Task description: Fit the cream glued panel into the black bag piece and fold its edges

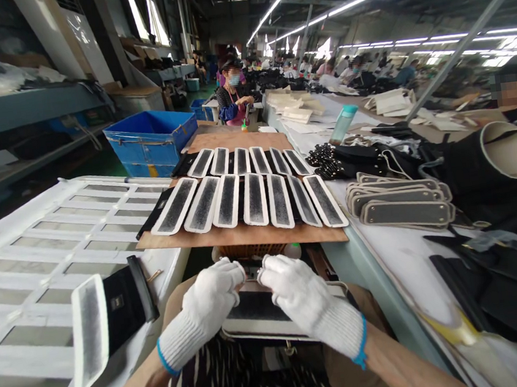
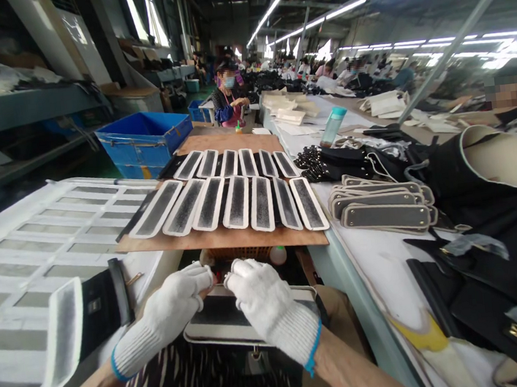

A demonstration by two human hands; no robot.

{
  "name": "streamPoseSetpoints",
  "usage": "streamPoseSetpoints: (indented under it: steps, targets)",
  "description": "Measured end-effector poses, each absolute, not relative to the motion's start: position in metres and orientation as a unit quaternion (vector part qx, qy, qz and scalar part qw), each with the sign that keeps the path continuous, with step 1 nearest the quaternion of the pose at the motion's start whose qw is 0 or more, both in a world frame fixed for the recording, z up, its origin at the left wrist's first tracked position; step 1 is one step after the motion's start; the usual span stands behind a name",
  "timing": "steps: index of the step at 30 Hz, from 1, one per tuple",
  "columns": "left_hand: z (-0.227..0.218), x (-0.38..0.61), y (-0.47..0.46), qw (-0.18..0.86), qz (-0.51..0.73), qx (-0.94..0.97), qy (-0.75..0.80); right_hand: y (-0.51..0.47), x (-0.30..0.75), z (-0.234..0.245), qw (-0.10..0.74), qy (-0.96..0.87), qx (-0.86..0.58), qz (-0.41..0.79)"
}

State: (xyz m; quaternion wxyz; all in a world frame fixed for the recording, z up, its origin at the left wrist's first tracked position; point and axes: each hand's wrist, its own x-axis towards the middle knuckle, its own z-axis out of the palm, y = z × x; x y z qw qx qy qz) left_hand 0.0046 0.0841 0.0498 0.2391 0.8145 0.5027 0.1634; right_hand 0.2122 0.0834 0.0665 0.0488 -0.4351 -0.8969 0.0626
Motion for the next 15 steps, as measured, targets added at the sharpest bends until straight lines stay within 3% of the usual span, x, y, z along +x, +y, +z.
streamPoseSetpoints:
  steps: [4, 8, 15]
  targets:
    - [0.061, 0.008, 0.088, 0.173, 0.1, 0.859, 0.472, 0.08, 0.21, 0.063, 0.047, -0.909, -0.414, 0.016]
    - [0.066, 0.009, 0.09, 0.104, 0.014, 0.896, 0.431, 0.078, 0.208, 0.05, 0.104, -0.916, -0.383, -0.062]
    - [0.042, 0.012, 0.088, 0.028, 0.006, 0.916, 0.401, 0.08, 0.202, 0.034, 0.172, -0.908, -0.361, -0.128]
